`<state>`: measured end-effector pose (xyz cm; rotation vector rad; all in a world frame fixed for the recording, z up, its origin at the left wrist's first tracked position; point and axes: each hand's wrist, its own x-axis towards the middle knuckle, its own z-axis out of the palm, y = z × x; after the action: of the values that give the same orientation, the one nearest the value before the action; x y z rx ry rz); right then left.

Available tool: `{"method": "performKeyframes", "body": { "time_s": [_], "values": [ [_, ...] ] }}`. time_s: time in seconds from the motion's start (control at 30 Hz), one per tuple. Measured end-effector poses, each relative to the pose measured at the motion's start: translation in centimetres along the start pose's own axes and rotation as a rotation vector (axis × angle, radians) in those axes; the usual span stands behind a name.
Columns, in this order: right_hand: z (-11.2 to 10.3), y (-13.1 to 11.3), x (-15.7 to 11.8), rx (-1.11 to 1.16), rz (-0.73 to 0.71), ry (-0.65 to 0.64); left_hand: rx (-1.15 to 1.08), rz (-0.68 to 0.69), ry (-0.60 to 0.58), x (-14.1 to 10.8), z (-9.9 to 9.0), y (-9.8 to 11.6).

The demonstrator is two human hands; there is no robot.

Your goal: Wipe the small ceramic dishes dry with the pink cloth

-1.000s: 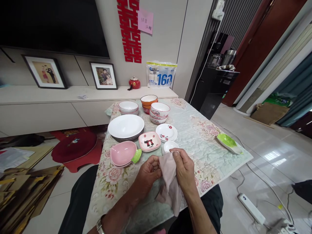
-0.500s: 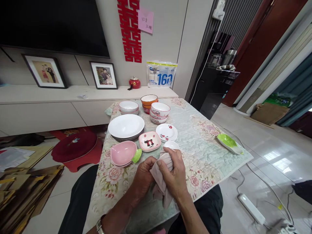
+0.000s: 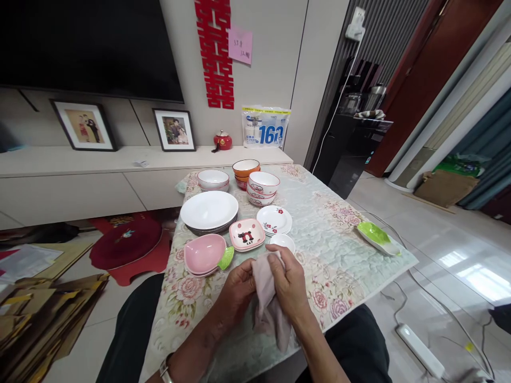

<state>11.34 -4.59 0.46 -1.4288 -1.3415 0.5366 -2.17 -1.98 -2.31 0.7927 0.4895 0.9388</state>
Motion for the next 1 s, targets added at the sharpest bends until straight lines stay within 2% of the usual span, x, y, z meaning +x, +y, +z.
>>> {"method": "performKeyframes", "body": {
  "time_s": [0.1,0.2,0.3,0.43,0.53,0.67,0.9,1.0],
  "values": [
    [0.5,-0.3,0.4,-0.053,-0.101,-0.079,-0.053,0.022,0.079,0.1,0.1,0.1],
    [0.5,-1.1,1.0,-0.036,-0.076,-0.101,-0.107,0.033,0.126,0.2,0.2,0.1],
    [0.3,-1.6,1.8,0.053,-0.019,-0.131,-0.091,0.044,0.11,0.3,0.1,-0.1],
    [0.1,-0.9,2.5,0.268,0.115,-0.1,-0.1,0.041,0.068,0.5,0.0,-0.2],
    [0.6,-0.1,2.3,0.538,0.234,-0.069,-0.17,0.035,0.058,0.6,-0.1,0.1],
    [1.0,0.2,1.5,0.816,0.379,-0.098,-0.215,0.061,0.045,0.6,0.0,0.7],
    [-0.5,0.4,1.3,0.768,0.419,-0.139,-0.14,-0.021,0.052,0.2,0.5,0.6],
    [-0.5,0.9,1.4,0.632,0.355,-0.088,-0.094,-0.023,0.033,0.1,0.5,0.2]
  ]
}}
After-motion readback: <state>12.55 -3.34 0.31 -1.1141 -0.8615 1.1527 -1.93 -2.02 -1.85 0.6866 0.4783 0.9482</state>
